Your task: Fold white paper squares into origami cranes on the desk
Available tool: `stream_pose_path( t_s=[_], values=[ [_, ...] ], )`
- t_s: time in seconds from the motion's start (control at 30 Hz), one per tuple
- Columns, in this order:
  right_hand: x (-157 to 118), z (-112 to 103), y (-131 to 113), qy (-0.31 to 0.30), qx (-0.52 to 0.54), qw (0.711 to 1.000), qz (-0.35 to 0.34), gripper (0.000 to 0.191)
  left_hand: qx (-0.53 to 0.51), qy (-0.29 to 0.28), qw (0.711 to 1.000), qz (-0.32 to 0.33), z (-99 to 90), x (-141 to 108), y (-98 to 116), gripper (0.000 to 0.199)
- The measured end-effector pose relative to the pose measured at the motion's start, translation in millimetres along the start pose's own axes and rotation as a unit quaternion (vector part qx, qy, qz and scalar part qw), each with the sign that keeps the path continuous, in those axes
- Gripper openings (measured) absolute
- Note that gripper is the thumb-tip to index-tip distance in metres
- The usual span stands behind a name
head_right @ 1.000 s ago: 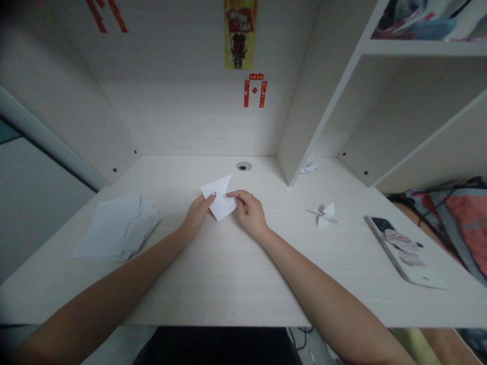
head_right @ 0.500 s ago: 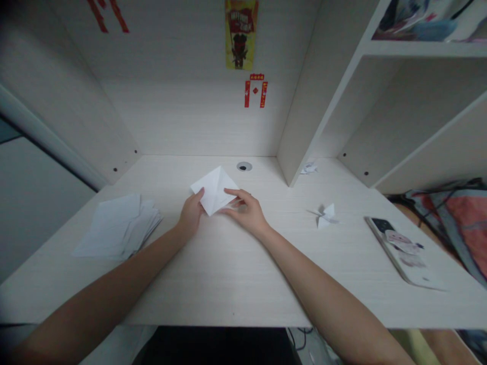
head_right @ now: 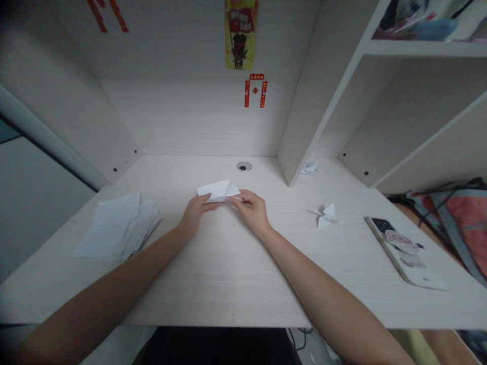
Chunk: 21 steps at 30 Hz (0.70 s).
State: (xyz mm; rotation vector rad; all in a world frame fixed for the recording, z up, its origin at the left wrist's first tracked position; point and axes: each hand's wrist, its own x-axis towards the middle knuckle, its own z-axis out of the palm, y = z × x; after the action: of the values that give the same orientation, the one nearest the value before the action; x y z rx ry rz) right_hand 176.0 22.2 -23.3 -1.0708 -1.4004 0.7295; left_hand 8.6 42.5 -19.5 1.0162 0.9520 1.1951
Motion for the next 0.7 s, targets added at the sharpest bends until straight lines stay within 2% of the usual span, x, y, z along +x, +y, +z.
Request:
stream_pose_path(
  t_s=[0.17, 0.37, 0.53, 0.7],
  values=[
    [-0.5, 2.2, -1.4, 0.001, 0.063, 0.997, 0.037, 0.021, 0.024, -0.014, 0.999, 0.028, -2.3, -3.6, 3.6, 0.053],
    [1.1, 0.0, 2.6, 0.012, 0.090, 0.991, 0.093, 0.024, 0.022, -0.025, 0.999, 0.040, -3.1, -4.0, 3.8, 0.036],
    [3.4, -0.9, 6.7, 0.045, 0.124, 0.983, 0.126, 0.025, 0.047, -0.014, 0.999, 0.023, 2.0, -5.7, 5.8, 0.043],
    [4.1, -0.2, 9.7, 0.061, 0.137, 0.980, 0.133, 0.032, 0.102, 0.004, 0.994, 0.041, 3.3, -7.9, 7.2, 0.046]
  ],
)
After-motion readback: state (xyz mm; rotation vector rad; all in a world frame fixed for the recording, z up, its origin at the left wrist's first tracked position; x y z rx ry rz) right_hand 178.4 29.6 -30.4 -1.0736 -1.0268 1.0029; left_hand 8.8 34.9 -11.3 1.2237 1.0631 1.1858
